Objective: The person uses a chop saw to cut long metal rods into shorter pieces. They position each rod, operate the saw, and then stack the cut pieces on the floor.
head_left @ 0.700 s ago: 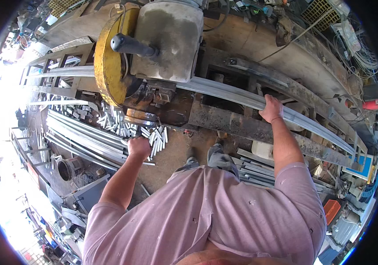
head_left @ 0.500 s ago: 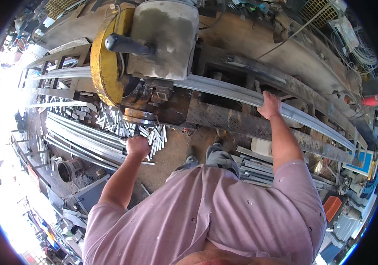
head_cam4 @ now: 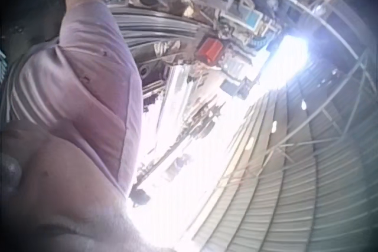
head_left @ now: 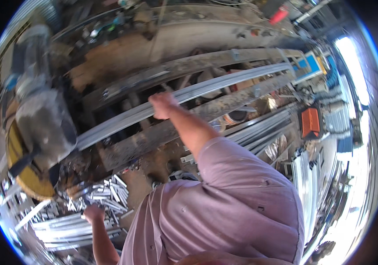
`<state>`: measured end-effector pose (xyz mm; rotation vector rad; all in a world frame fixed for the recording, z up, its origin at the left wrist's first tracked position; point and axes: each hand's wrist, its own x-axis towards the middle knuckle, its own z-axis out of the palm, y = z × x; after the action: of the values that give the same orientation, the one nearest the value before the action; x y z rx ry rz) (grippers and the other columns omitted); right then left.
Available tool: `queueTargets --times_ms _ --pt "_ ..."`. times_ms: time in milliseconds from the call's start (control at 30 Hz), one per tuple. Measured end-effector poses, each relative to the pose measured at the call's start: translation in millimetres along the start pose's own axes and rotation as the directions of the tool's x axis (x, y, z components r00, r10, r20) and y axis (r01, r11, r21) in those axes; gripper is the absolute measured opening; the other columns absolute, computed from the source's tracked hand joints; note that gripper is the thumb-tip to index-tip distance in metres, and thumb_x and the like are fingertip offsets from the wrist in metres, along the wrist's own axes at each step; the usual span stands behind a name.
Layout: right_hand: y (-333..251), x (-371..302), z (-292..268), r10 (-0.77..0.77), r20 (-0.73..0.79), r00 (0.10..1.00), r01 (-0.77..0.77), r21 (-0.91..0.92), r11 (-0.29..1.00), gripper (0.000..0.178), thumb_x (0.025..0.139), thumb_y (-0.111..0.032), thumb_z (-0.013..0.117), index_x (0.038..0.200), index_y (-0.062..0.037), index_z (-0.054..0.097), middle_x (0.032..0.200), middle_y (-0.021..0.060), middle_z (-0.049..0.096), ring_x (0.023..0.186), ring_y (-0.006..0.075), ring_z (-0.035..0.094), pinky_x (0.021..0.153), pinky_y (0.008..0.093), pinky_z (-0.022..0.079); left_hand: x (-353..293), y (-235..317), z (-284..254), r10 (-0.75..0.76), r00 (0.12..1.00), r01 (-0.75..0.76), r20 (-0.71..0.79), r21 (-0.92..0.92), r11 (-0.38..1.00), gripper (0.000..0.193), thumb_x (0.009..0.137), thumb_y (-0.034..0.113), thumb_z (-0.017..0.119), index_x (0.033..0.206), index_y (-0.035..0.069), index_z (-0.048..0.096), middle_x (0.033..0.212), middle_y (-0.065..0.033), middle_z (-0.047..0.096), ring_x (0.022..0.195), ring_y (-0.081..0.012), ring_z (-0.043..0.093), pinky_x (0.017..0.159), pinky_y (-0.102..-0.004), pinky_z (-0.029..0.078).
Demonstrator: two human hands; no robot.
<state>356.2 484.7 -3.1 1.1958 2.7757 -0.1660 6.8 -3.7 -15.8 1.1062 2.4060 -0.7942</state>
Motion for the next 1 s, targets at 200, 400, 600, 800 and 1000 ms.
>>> queueTargets --times_ms 200,400,600,800,1000 --pt "-6 -12 -10 -0.005 -0.02 1.0 0.006 0.034 0.999 0.049 0.07 -0.028 0.075 0.115 -0.0102 0.066 0.115 0.0092 0.07 0.111 0.0274 0.067 0.093 0.0431 0.05 2 -8 3 0.028 0.998 -0.025 -0.049 0.063 0.998 0.043 0.077 0.058 0.079 0.092 0.018 0.08 0.095 -0.0103 0.078 0.092 -0.0307 0.076 0.079 -0.0426 0.06" --pt "-6 -16 -18 -0.015 0.012 1.0 0.015 0.061 0.998 0.048 0.076 -0.024 0.071 0.121 -0.0099 0.065 0.117 0.0078 0.069 0.114 0.0253 0.065 0.096 0.0407 0.046 3 -5 3 -0.033 0.995 0.038 -0.089 0.056 0.998 0.037 0.073 0.053 0.084 0.091 0.021 0.081 0.095 -0.0085 0.079 0.091 -0.0297 0.076 0.079 -0.0429 0.059" --pt "-5 -14 -23 -0.02 0.081 0.996 0.014 0.074 0.997 0.051 0.078 -0.022 0.073 0.128 -0.0112 0.064 0.121 0.0072 0.068 0.116 0.0249 0.065 0.096 0.0403 0.044 -2 1 1 -0.008 0.988 0.013 -0.156 0.03 0.999 0.04 0.07 0.047 0.082 0.087 0.012 0.081 0.093 -0.0137 0.078 0.089 -0.0339 0.075 0.082 -0.0451 0.059" --pt "-3 -14 -18 -0.036 -0.013 0.999 0.036 0.054 0.998 0.043 0.074 -0.022 0.072 0.115 -0.0102 0.068 0.114 0.0092 0.071 0.111 0.0259 0.068 0.093 0.0411 0.048 3 0 9 -0.058 0.992 0.07 -0.11 0.108 0.992 0.043 0.072 0.056 0.083 0.09 0.017 0.082 0.096 -0.0076 0.079 0.091 -0.0276 0.077 0.079 -0.0399 0.06" --pt "-1 -11 -22 -0.004 0.072 0.997 -0.003 0.092 0.996 0.041 0.073 -0.022 0.075 0.11 -0.0076 0.068 0.112 0.0145 0.073 0.11 0.0314 0.07 0.093 0.0458 0.053 6 7 -6 -0.15 0.988 0.148 0.049 0.045 0.988 0.048 0.08 0.059 0.076 0.103 0.017 0.081 0.108 -0.009 0.078 0.103 -0.0294 0.075 0.086 -0.041 0.06"
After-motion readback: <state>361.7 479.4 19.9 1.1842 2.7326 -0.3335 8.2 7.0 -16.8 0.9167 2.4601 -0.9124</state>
